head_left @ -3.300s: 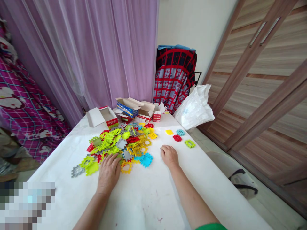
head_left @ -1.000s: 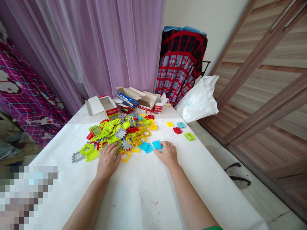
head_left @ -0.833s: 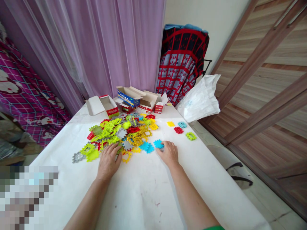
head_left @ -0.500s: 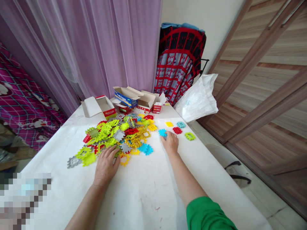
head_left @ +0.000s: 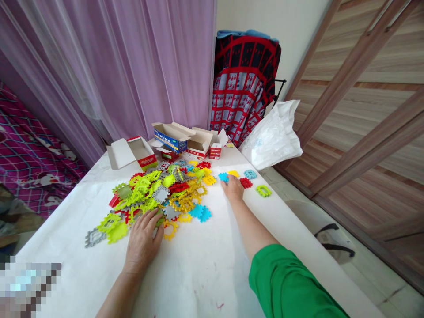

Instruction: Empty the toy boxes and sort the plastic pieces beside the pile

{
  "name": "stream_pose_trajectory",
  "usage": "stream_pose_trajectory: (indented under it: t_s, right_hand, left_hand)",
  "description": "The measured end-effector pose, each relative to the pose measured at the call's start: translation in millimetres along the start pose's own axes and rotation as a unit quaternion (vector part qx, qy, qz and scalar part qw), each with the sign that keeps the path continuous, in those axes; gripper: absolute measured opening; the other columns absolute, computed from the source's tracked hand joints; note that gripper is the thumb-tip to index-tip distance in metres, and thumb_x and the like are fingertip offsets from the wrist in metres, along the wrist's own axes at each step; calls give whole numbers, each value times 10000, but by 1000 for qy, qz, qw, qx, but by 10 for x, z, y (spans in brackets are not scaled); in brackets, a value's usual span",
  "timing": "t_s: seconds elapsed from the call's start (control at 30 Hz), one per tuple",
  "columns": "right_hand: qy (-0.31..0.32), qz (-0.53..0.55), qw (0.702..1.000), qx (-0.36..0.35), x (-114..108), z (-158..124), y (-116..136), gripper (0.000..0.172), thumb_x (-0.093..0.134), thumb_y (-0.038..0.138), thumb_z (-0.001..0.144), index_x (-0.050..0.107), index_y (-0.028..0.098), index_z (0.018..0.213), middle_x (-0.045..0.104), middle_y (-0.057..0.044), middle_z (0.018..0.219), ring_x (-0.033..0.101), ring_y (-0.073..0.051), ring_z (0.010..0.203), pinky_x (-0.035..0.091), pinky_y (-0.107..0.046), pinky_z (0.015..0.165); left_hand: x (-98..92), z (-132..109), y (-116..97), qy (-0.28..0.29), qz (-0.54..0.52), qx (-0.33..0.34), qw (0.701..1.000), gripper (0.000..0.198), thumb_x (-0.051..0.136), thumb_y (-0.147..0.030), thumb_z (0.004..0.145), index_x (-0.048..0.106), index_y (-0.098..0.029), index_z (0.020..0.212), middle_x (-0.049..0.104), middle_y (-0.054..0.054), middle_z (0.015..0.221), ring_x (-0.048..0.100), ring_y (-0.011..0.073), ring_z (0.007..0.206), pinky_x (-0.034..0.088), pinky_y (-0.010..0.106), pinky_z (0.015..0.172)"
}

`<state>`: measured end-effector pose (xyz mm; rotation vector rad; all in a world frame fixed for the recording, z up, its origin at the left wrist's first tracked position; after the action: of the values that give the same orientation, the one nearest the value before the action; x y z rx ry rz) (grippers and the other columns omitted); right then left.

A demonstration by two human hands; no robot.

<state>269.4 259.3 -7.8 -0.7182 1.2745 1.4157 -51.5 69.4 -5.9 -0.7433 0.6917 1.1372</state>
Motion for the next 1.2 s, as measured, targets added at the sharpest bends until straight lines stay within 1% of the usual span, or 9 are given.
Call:
stream_pose_trajectory:
  t_s: [0.27,0.47,0.57,0.7,0.8,0.87,0.97,1.13,1.2]
  right_hand:
    - [6,7,1000,3,-29,33,15,403,574,374,897,554,188,1254,606,-106,1233,566,-228,1081,451,-282,818]
    - [-17,36,999,-27,-52,-44,15,295,526,298,913,617,189,1172,609,-94,1225,560,-206,1102,443,-267,861]
    - [-30,48,995,-83,-35,-93,48,301,517,299,909,628,191,1166,620,-98,1218,561,-217,1099,430,-293,907]
    - [-36,49,981,-187,-22,-129,162,467,583,358,866,553,181,1298,554,-120,1353,473,-255,1229,355,-362,1020]
    - [-17,33,970,-239,-15,-129,284,550,607,429,850,531,190,1340,496,-124,1422,415,-276,1280,316,-394,1041]
    - [6,23,963,-269,-1,-126,363,523,606,441,853,557,212,1321,507,-111,1414,413,-269,1279,315,-393,1030]
    - [30,16,956,-292,32,-124,430,407,594,411,874,619,247,1246,555,-77,1372,443,-248,1256,327,-388,1011]
    - [29,20,956,-292,76,-139,405,315,572,366,905,666,240,1177,584,-70,1341,536,-237,1155,390,-363,971]
    - [14,33,956,-290,74,-158,391,283,546,326,921,679,237,1153,604,-69,1314,559,-221,1130,402,-337,973]
  left_hand:
    - [5,6,4,1,-8,-7,1000,298,479,-337,903,644,-202,1111,672,102,1206,581,292,1151,475,485,968]
    - [-2,18,2,-1,2,0,1000,296,464,-338,907,649,-208,1098,677,97,1198,587,286,1143,480,471,963]
    - [-7,22,-4,-6,3,1,1000,295,462,-333,903,654,-210,1091,680,102,1191,593,287,1135,481,473,960]
    - [-3,24,-22,-1,3,-3,1000,305,456,-327,902,655,-203,1097,676,107,1201,587,296,1146,477,484,964]
    - [7,18,-22,5,7,-7,1000,306,460,-325,901,654,-207,1107,673,103,1209,582,296,1156,472,486,974]
    - [14,14,-18,11,11,-6,1000,306,469,-324,900,651,-205,1115,669,103,1219,577,296,1164,472,484,978]
    - [22,10,-11,18,12,-6,1000,305,473,-327,901,650,-208,1119,664,104,1228,578,292,1166,474,486,979]
    - [17,16,-13,17,18,-3,1000,310,467,-330,906,647,-199,1122,669,106,1217,584,294,1158,481,485,974]
    - [12,21,-12,12,15,-3,1000,310,468,-331,905,648,-202,1121,672,105,1210,586,293,1156,484,479,973]
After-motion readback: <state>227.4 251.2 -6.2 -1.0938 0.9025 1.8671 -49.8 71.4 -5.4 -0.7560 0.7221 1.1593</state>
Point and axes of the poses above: each hand's wrist, its own z-axis towards the middle knuckle, its own x-axis out of the palm, y = z × x, the point moved 3 cm from there along z, towards the middle knuckle
